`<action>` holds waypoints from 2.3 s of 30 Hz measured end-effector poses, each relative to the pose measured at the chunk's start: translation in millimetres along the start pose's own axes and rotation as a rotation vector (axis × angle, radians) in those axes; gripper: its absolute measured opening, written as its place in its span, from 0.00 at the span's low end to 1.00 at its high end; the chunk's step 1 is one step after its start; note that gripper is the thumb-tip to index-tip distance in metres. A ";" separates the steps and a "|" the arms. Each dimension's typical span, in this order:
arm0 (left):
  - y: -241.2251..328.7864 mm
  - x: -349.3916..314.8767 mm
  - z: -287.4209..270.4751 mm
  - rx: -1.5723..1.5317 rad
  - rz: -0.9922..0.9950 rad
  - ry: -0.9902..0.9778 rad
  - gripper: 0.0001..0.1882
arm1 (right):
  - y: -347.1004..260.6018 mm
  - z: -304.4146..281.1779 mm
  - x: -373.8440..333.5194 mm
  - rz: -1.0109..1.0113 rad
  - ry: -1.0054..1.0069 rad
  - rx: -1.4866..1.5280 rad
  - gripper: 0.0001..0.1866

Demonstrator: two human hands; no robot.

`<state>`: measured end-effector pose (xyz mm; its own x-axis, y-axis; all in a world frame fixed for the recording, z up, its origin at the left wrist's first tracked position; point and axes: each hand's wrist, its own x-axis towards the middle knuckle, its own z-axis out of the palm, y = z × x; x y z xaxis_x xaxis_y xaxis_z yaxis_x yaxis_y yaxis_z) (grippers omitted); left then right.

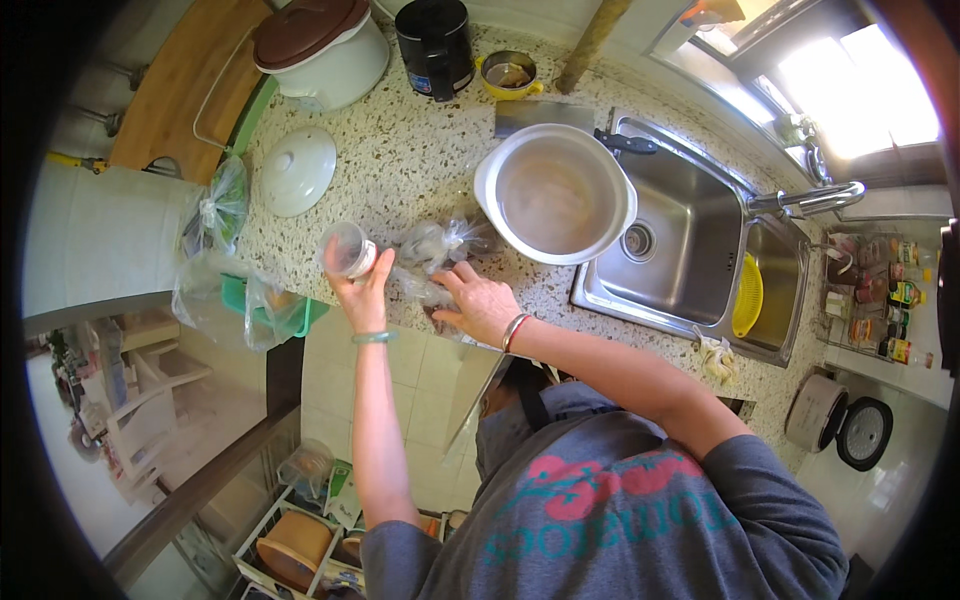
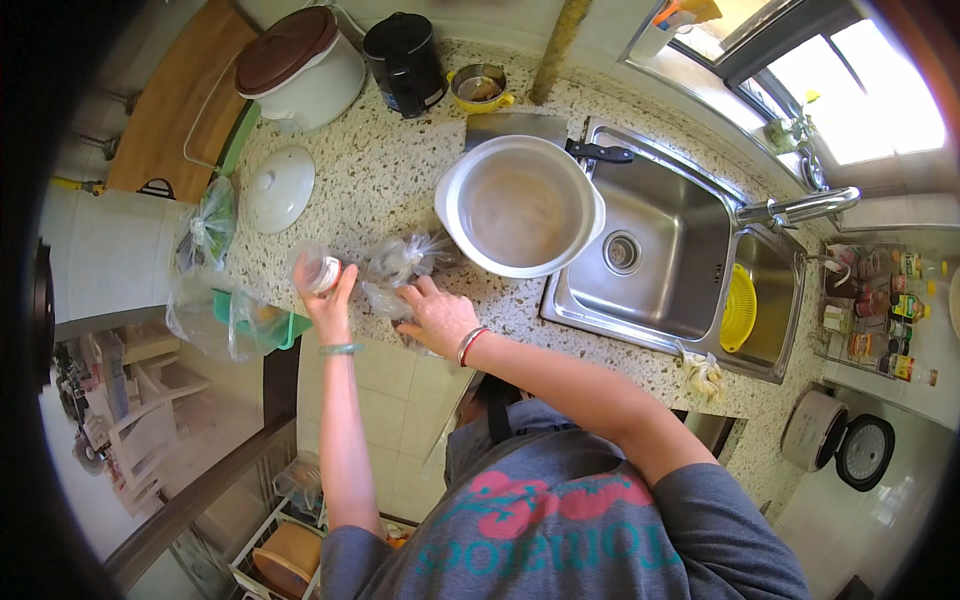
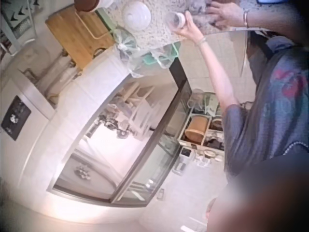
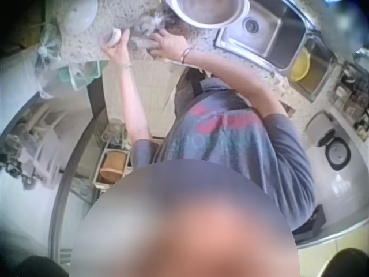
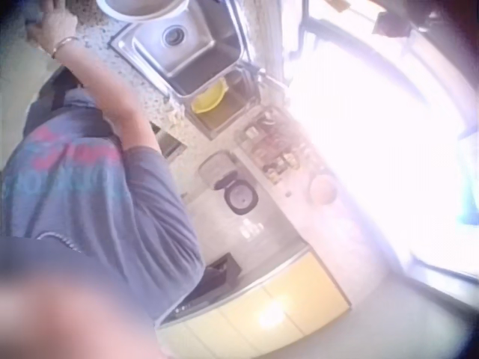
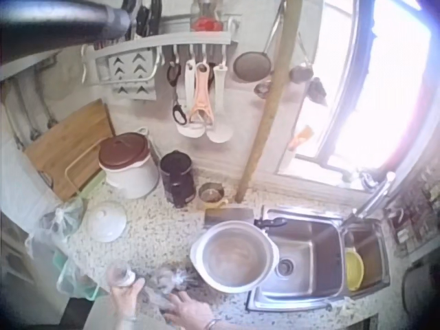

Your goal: The person moves a green bowl to a shelf, then opens a small jar and pours its contents into a white bowl. They then open a plastic bag containing red dried chilies and transfer them into a yellow colander in the sink.

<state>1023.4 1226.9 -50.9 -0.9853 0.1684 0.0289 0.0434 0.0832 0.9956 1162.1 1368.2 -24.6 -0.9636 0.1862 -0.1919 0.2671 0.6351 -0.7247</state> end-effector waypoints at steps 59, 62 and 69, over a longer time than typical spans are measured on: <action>139.4 -231.2 253.6 0.401 0.472 -1.038 0.19 | 144.8 -160.0 -269.5 0.107 0.824 0.155 0.15; 142.2 -237.8 253.4 0.078 -0.067 -1.093 0.17 | 131.1 -184.9 -278.1 0.124 0.801 0.277 0.13; 127.2 -236.1 286.9 0.251 0.558 -1.107 0.08 | 143.0 -194.9 -303.7 0.272 0.714 0.695 0.10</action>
<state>1309.0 1479.5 43.2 -0.1625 0.9602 0.2273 0.5571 -0.1008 0.8243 1495.4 1548.6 59.0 -0.5788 0.8045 -0.1333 0.1895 -0.0263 -0.9815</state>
